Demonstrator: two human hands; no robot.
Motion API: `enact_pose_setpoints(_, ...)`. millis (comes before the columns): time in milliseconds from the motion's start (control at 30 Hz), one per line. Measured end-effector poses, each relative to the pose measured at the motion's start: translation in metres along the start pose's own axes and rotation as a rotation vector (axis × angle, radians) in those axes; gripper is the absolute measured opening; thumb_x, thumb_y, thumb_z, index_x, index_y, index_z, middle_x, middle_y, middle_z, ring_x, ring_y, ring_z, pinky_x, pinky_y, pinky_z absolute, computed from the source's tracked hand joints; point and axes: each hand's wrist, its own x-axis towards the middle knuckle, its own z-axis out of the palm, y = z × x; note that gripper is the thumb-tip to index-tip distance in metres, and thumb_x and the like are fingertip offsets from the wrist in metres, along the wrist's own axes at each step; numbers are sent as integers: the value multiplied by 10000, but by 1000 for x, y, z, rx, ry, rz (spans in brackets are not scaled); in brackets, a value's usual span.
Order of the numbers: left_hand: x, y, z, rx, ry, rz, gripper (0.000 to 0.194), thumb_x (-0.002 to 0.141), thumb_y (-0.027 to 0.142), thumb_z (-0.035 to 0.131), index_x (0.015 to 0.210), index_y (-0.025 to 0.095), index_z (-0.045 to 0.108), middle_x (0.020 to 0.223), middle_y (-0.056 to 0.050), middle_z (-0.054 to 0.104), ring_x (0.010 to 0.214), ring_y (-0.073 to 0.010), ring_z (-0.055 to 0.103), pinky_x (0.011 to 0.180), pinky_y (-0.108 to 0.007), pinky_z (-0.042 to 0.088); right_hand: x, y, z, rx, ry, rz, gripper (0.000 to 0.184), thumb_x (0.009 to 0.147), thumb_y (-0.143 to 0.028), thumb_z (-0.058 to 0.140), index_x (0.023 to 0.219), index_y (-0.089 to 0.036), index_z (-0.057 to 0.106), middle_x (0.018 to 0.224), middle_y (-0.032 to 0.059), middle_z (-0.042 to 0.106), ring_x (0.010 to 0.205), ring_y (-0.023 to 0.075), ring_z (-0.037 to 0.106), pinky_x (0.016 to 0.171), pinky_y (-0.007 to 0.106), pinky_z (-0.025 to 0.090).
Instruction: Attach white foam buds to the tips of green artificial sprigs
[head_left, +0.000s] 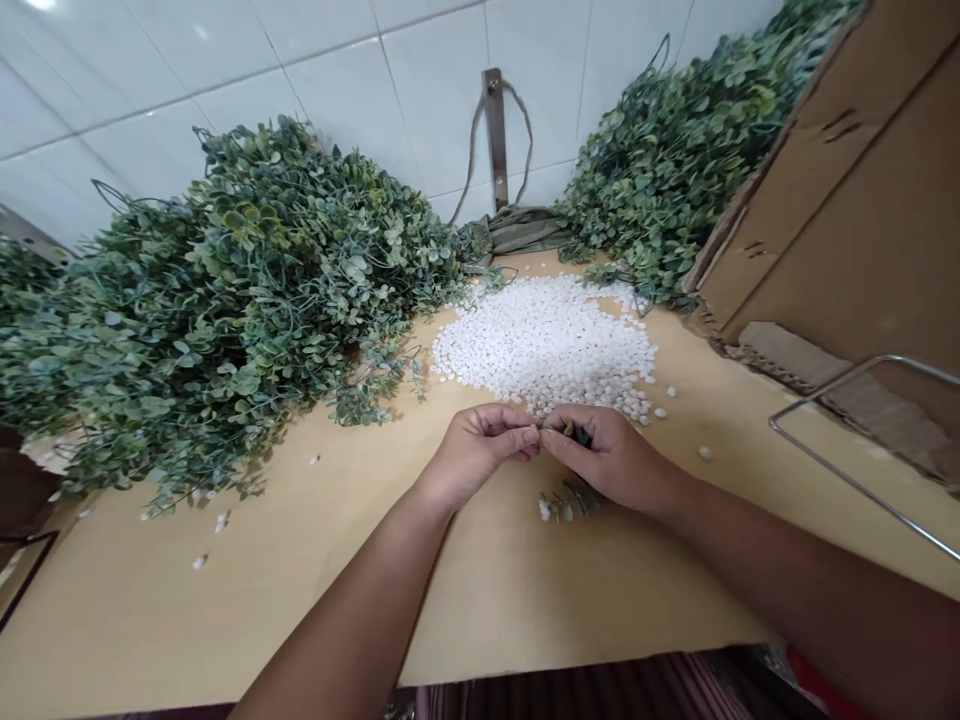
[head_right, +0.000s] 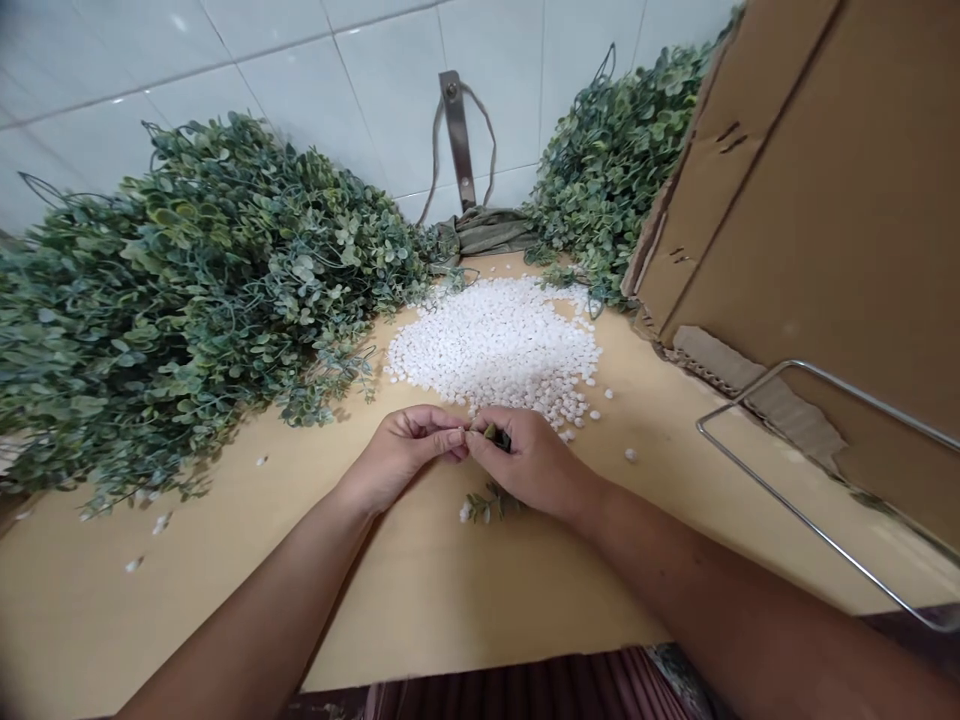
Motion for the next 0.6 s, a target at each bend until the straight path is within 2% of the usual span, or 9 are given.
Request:
enact_pose_setpoints(200, -1, 3, -2, 25, -27, 6, 341, 518, 420, 787, 666, 131, 683, 600, -14, 652, 550, -97, 574, 565, -215, 466, -1, -11, -6, 113, 69, 49, 234, 778, -336, 481, 621, -163, 499, 510, -60, 407, 473, 76, 348, 468, 205, 292)
enact_pose_setpoints(300, -1, 2, -1, 66, -43, 28, 358, 523, 430, 779, 690, 128, 688, 602, -16, 643, 549, -100, 563, 568, -219, 459, -14, -21, -12, 188, 163, 60, 251, 776, -375, 501, 647, -161, 511, 549, -40, 465, 506, 81, 401, 497, 205, 324)
enact_pose_setpoints(367, -1, 0, -1, 111, -56, 49, 353, 526, 428, 775, 688, 127, 687, 602, -18, 636, 553, -101, 551, 567, -220, 450, -31, -28, -20, 211, 173, 75, 268, 780, -407, 522, 682, -158, 533, 581, -28, 488, 535, 87, 435, 514, 205, 346)
enact_pose_setpoints(467, -1, -2, 0, 170, -63, 69, 354, 521, 441, 768, 670, 133, 681, 593, -15, 622, 550, -102, 532, 557, -223, 433, -65, -39, -38, 134, 98, 102, 287, 781, -435, 560, 712, -157, 555, 608, -17, 507, 545, 90, 438, 499, 200, 351)
enact_pose_setpoints(600, -1, -4, 1, 231, -72, 85, 378, 519, 473, 755, 669, 134, 676, 558, -6, 600, 535, -104, 512, 546, -228, 415, -114, -47, -68, -57, -102, 144, 240, 795, -369, 574, 707, -145, 579, 637, 2, 554, 594, 105, 487, 548, 210, 399)
